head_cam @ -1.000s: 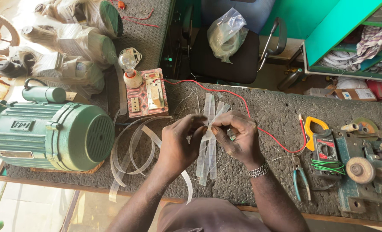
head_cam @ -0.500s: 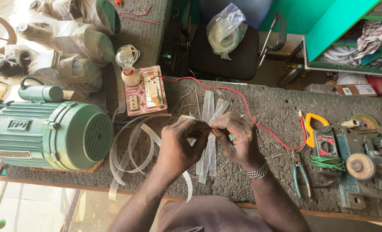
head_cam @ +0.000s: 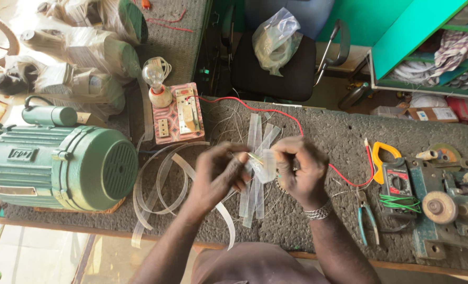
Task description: The person repeatedly picks up small transparent plastic strips and green wires from a workbench, aligns them, and inserts the wires into the strips. The person handles the items one at a time and places the assembled pieces back on the workbench.
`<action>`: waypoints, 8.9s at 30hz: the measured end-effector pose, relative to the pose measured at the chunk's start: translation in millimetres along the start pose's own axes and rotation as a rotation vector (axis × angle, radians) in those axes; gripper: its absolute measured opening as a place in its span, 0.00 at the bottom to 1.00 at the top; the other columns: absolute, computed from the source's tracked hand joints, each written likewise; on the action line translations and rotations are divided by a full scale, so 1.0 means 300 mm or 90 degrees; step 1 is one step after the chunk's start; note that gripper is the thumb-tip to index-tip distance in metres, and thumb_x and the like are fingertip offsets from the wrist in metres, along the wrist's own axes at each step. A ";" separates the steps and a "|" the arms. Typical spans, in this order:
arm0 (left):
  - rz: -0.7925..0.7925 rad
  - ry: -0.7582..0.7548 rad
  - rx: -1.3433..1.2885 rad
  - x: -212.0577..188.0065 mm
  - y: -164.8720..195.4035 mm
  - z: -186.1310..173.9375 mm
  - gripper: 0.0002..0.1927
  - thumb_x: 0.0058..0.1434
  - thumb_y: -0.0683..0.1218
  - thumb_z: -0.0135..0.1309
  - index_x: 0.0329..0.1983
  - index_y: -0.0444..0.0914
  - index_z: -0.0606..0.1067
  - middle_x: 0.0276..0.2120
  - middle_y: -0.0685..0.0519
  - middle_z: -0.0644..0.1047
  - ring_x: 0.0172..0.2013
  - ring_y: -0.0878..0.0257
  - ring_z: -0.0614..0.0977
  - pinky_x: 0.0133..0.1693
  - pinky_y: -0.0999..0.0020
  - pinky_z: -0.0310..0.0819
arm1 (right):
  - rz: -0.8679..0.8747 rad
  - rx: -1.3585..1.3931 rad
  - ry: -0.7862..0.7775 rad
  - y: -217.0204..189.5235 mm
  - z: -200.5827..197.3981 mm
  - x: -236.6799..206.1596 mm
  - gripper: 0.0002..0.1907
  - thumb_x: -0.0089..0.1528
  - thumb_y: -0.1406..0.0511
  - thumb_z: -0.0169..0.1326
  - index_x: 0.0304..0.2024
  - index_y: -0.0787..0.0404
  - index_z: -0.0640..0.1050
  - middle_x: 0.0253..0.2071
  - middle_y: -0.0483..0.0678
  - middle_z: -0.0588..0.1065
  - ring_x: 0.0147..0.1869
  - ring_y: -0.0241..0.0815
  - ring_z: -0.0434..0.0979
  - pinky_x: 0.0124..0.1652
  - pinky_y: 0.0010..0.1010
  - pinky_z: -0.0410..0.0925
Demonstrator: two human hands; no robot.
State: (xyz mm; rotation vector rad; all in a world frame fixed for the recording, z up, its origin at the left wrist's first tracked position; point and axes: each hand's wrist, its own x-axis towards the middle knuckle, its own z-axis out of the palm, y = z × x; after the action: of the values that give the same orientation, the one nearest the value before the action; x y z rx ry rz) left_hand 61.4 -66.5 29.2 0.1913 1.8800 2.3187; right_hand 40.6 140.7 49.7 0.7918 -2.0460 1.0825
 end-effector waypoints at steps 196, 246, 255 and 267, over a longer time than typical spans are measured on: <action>0.022 0.210 0.382 0.135 -0.294 -0.136 0.06 0.63 0.40 0.61 0.42 0.38 0.84 0.31 0.49 0.86 0.33 0.65 0.86 0.38 0.67 0.81 | 0.323 -0.174 -0.242 0.400 0.166 -0.155 0.06 0.58 0.64 0.65 0.37 0.59 0.85 0.35 0.49 0.83 0.35 0.41 0.83 0.39 0.37 0.77; 0.170 0.147 0.183 -0.079 -0.112 -0.031 0.20 0.60 0.37 0.65 0.53 0.32 0.72 0.34 0.49 0.84 0.36 0.67 0.85 0.40 0.72 0.82 | 0.324 0.593 -0.071 0.197 0.258 -0.161 0.05 0.68 0.68 0.62 0.45 0.64 0.82 0.37 0.49 0.81 0.38 0.33 0.80 0.38 0.25 0.76; 0.170 0.089 0.127 -0.018 -0.047 0.019 0.05 0.65 0.39 0.60 0.41 0.31 0.82 0.31 0.54 0.83 0.32 0.71 0.83 0.36 0.74 0.81 | 0.241 0.291 -0.136 0.008 0.057 -0.063 0.04 0.63 0.72 0.62 0.41 0.63 0.83 0.38 0.46 0.81 0.38 0.30 0.82 0.35 0.21 0.74; 0.043 0.017 0.002 0.002 -0.072 0.003 0.10 0.66 0.44 0.59 0.40 0.29 0.81 0.29 0.52 0.82 0.30 0.70 0.83 0.33 0.74 0.81 | 0.120 0.146 -0.106 -0.057 0.012 -0.035 0.07 0.58 0.75 0.63 0.38 0.63 0.82 0.37 0.47 0.82 0.40 0.36 0.84 0.40 0.24 0.77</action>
State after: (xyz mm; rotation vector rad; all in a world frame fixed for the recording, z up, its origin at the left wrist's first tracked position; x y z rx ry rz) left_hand 61.7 -61.0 8.3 0.2280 1.9178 2.3743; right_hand 58.7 131.6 47.4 0.8387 -2.1967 1.4182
